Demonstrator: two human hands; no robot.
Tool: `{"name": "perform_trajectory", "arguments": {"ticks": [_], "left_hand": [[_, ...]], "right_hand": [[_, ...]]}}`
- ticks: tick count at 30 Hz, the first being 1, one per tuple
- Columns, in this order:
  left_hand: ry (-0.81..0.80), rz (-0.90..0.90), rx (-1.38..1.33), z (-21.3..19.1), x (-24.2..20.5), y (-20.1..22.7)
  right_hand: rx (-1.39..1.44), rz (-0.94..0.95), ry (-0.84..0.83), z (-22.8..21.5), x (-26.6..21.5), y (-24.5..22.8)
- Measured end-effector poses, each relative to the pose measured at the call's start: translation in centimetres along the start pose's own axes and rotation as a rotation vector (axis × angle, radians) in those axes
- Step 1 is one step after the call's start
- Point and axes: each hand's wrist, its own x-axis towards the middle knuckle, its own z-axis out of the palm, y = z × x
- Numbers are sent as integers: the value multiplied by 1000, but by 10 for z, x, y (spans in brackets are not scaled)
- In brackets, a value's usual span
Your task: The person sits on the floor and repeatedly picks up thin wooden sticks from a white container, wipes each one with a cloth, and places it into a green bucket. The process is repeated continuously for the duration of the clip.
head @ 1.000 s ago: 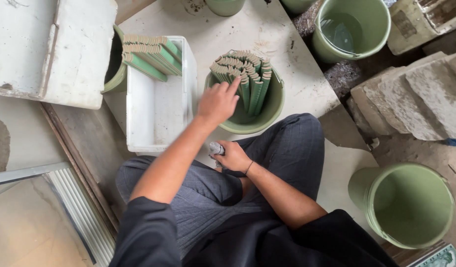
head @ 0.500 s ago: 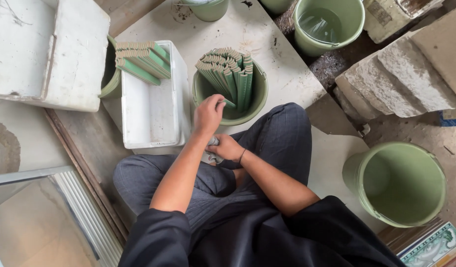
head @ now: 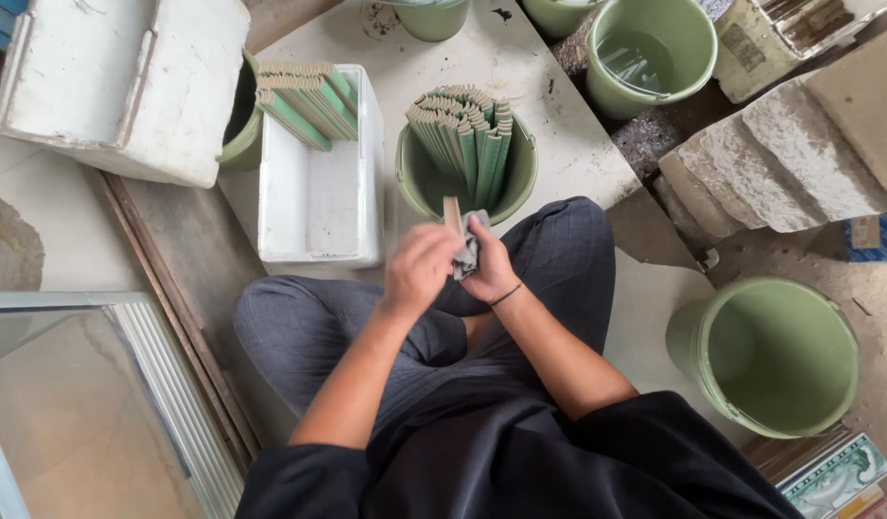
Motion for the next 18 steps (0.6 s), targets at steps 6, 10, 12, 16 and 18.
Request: {"name": "perform_trajectory", "arguments": {"ticks": [6,10,12,16,18], "left_hand": [[-64,64,-53,-19,-44,37],[-74,-138,-167,-26,-59,32],[-208,-494,-369,-28,-47,37],[-349,-738,-351,-11,-46,32],[-332,-633,-233,0,-67,30]], "right_hand": [[-40,-30,-281,-14,-3,-20],[-221,-322,-262,-7,-1,-12],[-211,-348,-254,3,-8,-5],[-205,-380,-254,20,-23,-2],[-208,-410,-266,25,-15,-20]]}}
